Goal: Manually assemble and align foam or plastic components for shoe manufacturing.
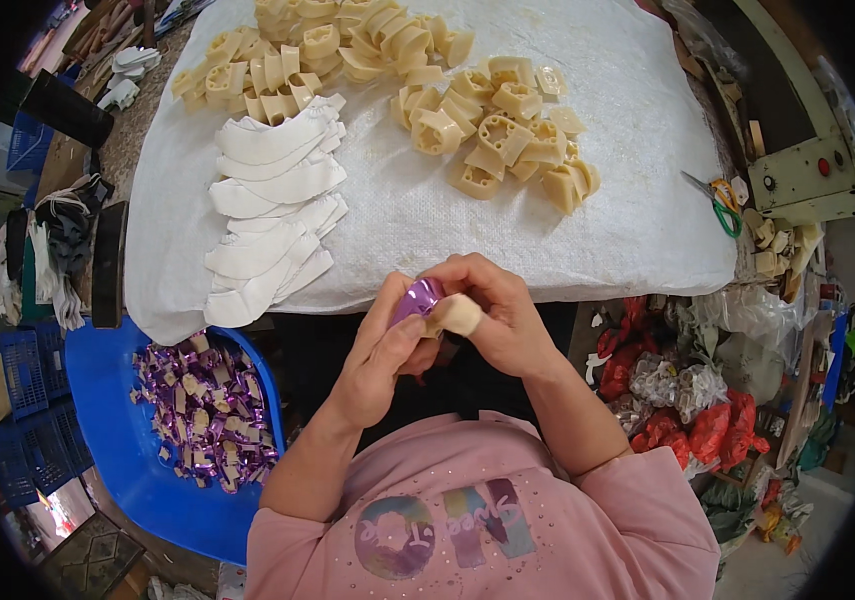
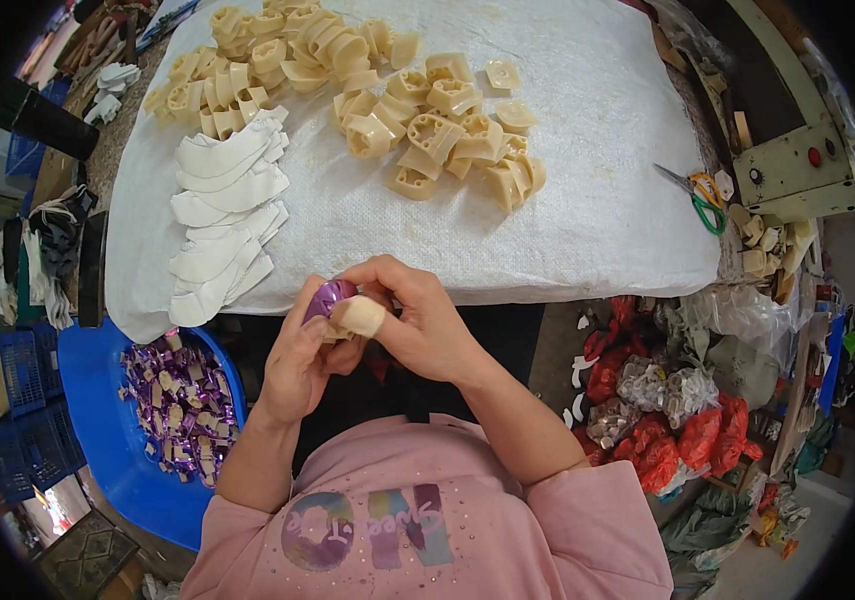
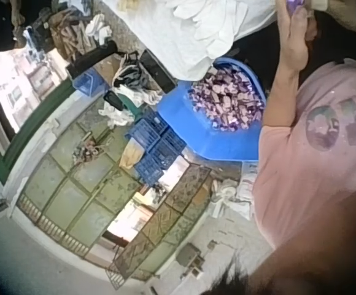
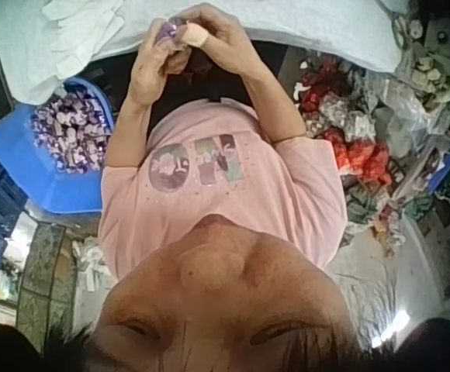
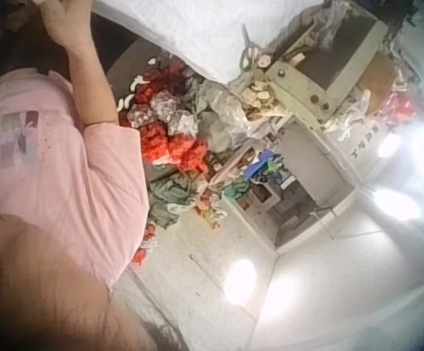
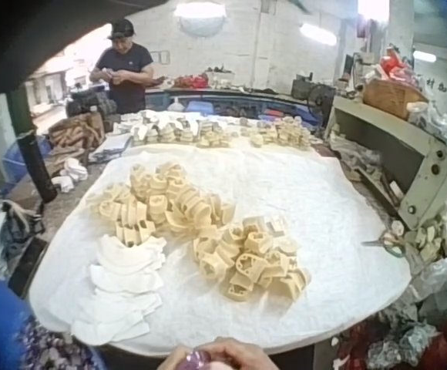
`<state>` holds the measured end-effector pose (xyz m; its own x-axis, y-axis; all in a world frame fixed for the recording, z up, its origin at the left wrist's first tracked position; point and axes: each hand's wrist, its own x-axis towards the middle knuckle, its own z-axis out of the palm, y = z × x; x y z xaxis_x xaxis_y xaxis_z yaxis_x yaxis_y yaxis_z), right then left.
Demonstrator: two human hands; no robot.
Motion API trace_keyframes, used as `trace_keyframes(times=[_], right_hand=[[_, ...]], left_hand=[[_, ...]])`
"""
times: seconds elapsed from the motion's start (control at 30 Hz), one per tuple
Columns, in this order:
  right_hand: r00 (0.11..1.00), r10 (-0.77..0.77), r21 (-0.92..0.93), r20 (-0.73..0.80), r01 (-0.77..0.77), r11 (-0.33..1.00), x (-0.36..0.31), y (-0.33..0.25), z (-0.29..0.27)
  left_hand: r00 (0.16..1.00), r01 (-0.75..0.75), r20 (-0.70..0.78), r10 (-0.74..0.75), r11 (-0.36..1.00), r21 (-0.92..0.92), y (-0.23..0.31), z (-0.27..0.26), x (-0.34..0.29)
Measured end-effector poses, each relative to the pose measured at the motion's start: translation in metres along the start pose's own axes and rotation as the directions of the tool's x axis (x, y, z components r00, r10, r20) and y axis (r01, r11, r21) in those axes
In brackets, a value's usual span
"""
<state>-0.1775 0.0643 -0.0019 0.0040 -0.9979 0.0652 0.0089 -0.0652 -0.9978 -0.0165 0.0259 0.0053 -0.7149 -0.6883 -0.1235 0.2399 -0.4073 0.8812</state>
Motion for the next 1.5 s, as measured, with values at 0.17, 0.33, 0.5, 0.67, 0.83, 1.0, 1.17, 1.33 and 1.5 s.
trace_keyframes(times=[0.17, 0.33, 0.5, 0.67, 0.83, 1.0, 1.17, 1.33, 1.5], right_hand=[[0.998, 0.064, 0.156, -0.025, -0.060, 0.986, -0.004, -0.008, 0.009], [0.994, 0.107, 0.176, 0.004, -0.107, 0.979, -0.006, -0.006, 0.009], [0.988, 0.155, 0.301, -0.025, -0.140, 0.943, -0.004, 0.005, 0.008], [0.984, 0.175, 0.208, -0.031, -0.165, 0.964, -0.001, -0.001, 0.013], [0.995, 0.092, 0.200, 0.045, -0.099, 0.975, -0.004, -0.002, 0.012], [0.988, 0.124, 0.343, 0.089, -0.147, 0.928, -0.004, 0.000, 0.015], [0.988, 0.131, 0.338, 0.077, -0.150, 0.929, -0.006, 0.003, 0.015], [0.995, 0.066, 0.173, -0.079, -0.052, 0.984, -0.003, 0.006, 0.018], [0.991, 0.132, 0.163, -0.001, -0.130, 0.978, 0.001, -0.004, 0.024]], left_hand=[[1.000, -0.022, -0.021, 0.020, 0.995, -0.093, -0.003, 0.007, -0.002], [0.995, 0.089, 0.067, -0.070, 0.929, -0.359, -0.004, 0.002, -0.001], [0.989, 0.129, 0.129, -0.078, 0.874, -0.467, -0.005, 0.000, -0.001], [0.986, 0.147, 0.138, -0.094, 0.879, -0.453, -0.005, -0.001, -0.003], [0.992, 0.108, -0.050, -0.118, 0.979, -0.171, -0.002, 0.005, -0.005], [0.991, 0.055, -0.107, -0.078, 0.978, -0.203, 0.001, 0.000, -0.004], [0.992, 0.046, -0.101, -0.080, 0.954, -0.297, 0.000, 0.002, -0.004], [0.971, 0.231, 0.069, -0.227, 0.835, -0.500, 0.004, -0.001, -0.004], [0.971, 0.229, 0.099, -0.216, 0.737, -0.636, 0.003, -0.013, -0.013]])
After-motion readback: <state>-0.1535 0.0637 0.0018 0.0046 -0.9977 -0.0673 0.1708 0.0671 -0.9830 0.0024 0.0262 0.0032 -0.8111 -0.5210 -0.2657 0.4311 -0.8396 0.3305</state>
